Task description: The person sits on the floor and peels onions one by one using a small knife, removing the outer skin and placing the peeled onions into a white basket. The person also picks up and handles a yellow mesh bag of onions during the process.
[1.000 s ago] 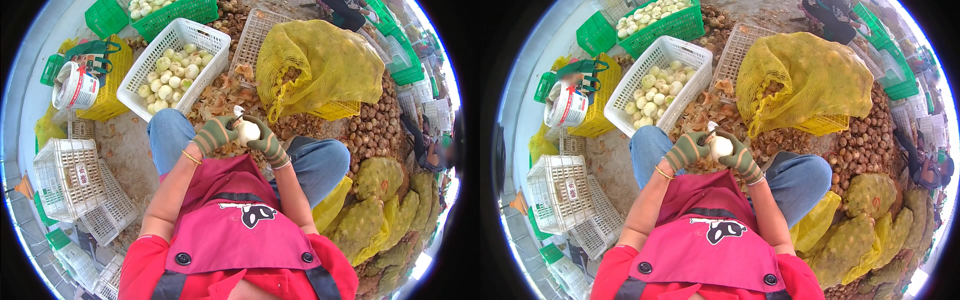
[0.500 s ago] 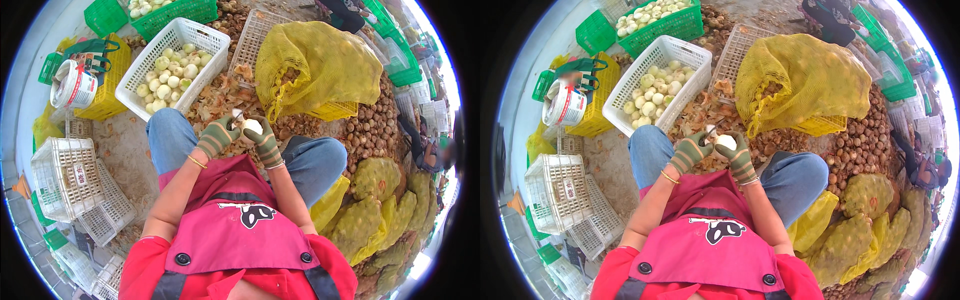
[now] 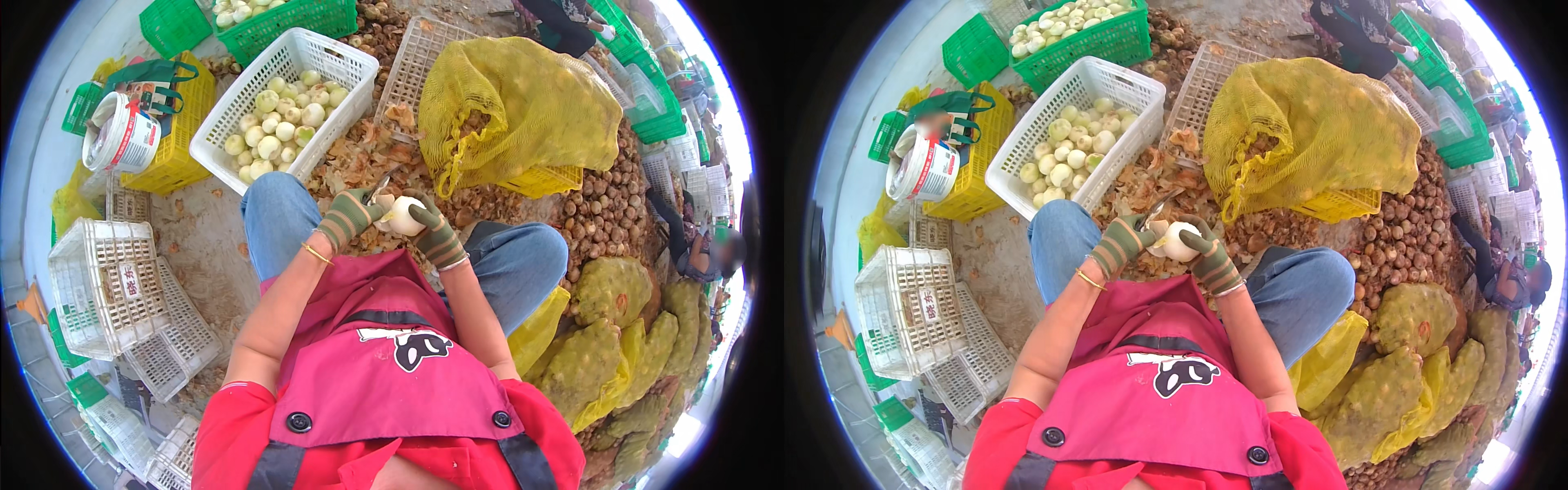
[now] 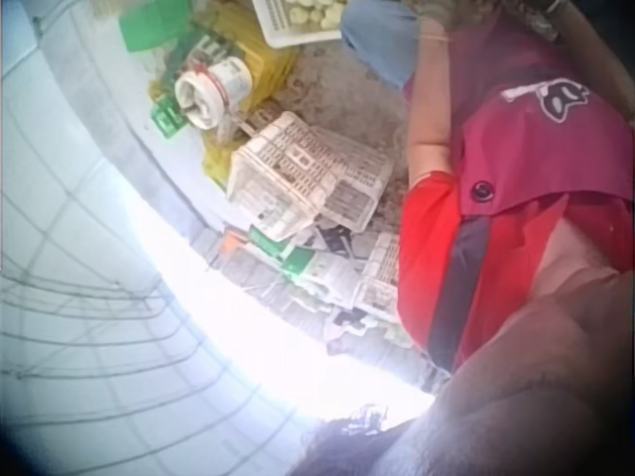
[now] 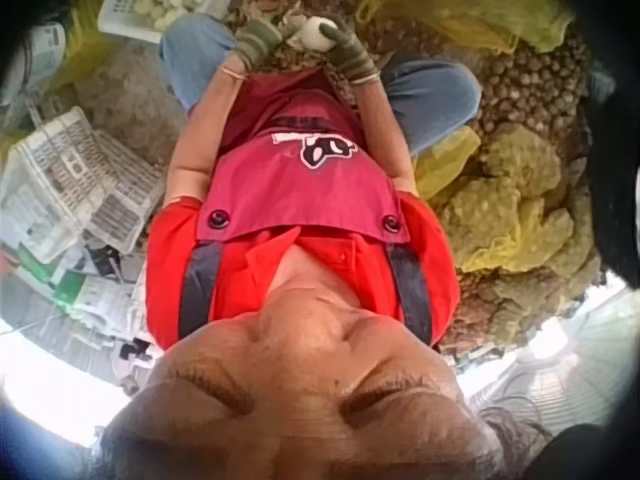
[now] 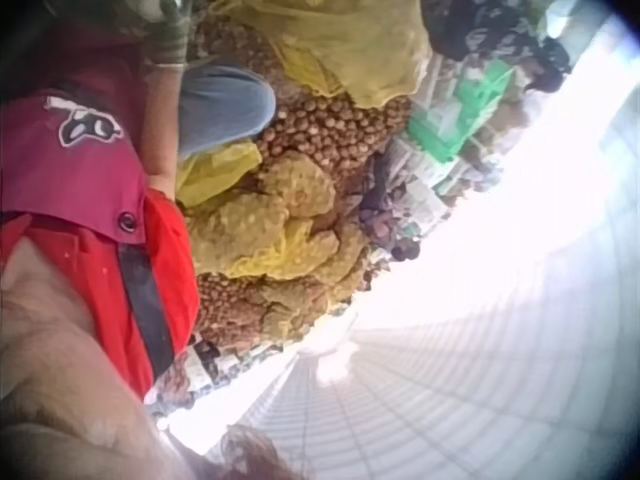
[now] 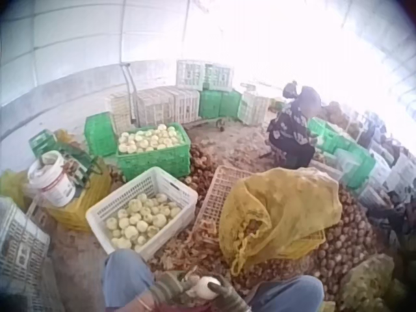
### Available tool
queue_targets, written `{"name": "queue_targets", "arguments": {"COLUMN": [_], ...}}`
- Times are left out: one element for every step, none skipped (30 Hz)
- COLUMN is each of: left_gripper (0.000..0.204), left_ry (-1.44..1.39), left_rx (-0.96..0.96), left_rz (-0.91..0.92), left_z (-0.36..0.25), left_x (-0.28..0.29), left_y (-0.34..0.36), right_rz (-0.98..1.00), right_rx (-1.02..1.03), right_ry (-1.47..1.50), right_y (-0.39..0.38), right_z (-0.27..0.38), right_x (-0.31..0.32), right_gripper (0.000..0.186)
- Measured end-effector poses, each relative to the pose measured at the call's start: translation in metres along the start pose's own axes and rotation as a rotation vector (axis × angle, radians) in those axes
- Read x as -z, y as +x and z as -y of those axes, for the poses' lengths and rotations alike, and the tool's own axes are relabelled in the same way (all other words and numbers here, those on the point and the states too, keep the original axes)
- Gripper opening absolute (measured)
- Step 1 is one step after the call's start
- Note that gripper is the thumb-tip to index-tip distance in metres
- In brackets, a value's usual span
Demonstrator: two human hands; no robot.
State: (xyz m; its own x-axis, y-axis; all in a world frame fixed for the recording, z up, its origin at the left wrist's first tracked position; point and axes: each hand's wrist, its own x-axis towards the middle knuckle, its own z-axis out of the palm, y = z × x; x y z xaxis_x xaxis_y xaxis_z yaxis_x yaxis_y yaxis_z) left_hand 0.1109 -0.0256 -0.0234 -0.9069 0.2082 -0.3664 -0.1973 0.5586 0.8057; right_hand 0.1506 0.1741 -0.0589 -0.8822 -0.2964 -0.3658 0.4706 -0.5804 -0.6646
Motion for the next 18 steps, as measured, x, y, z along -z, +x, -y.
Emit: {"name": "queue_targets", "arguments": {"left_gripper": [0.032,0.032,0.035,0.036,0.037,0.038,0.038,0.039,0.04,0.04,0.045,0.047,0.049,0.05,0.052,0.051,0.05,0.048], "left_ry": [0.013,0.025,0.083,0.138,0.193,0.247,0.159,0.165,0.172,0.175,0.252,0.25,0.246,0.242,0.219,0.044,-0.128,-0.304], "left_rx": [0.01,0.021,0.01,-0.028,-0.067,-0.108,-0.159,-0.119,-0.077,-0.034,-0.024,-0.096,-0.169,-0.24,-0.279,-0.123,0.033,0.192], "left_rz": [-0.028,-0.055,-0.062,-0.107,-0.151,-0.19,-0.25,-0.276,-0.304,-0.339,-0.326,-0.356,-0.387,-0.419,-0.323,-0.151,0.024,0.185], "left_z": [0.0,0.0,-0.002,-0.005,-0.007,-0.01,-0.008,-0.007,-0.004,0.002,0.022,0.027,0.032,0.037,0.028,0.004,-0.032,-0.051], "left_x": [0.0,0.001,-0.001,-0.003,-0.007,-0.01,-0.008,-0.004,0.002,0.011,0.019,0.014,0.009,0.005,0.0,-0.001,0.003,0.005], "left_y": [0.0,0.0,0.0,-0.002,-0.005,-0.007,-0.008,-0.006,-0.001,0.003,0.009,0.009,0.008,0.008,0.008,0.002,-0.01,-0.019], "right_rz": [-0.049,-0.098,-0.223,-0.239,-0.256,-0.278,-0.217,-0.223,-0.165,-0.099,-0.151,-0.118,-0.084,-0.05,-0.013,0.005,0.021,0.05], "right_rx": [0.006,0.012,0.008,0.022,0.038,0.054,0.056,0.018,0.025,0.028,0.107,0.116,0.124,0.13,0.194,0.199,0.207,0.206], "right_ry": [-0.02,-0.04,-0.105,-0.096,-0.087,-0.076,0.088,0.303,0.49,0.672,0.683,0.631,0.58,0.527,0.41,0.314,0.22,0.119], "right_y": [0.003,0.005,0.005,0.006,0.008,0.009,0.009,0.011,0.01,0.008,0.005,0.004,0.005,0.005,0.004,0.001,-0.002,-0.003], "right_z": [-0.004,-0.009,-0.016,-0.019,-0.023,-0.027,-0.027,-0.028,-0.021,-0.01,-0.001,0.001,0.002,0.003,0.002,0.002,0.002,0.003], "right_x": [0.0,-0.001,-0.004,-0.003,-0.001,0.004,0.015,0.024,0.026,0.02,0.013,0.014,0.014,0.013,0.01,0.01,0.01,0.008], "right_gripper": [0.058,0.057,0.055,0.054,0.053,0.051,0.044,0.043,0.046,0.049,0.054,0.055,0.055,0.056,0.058,0.059,0.06,0.061]}}
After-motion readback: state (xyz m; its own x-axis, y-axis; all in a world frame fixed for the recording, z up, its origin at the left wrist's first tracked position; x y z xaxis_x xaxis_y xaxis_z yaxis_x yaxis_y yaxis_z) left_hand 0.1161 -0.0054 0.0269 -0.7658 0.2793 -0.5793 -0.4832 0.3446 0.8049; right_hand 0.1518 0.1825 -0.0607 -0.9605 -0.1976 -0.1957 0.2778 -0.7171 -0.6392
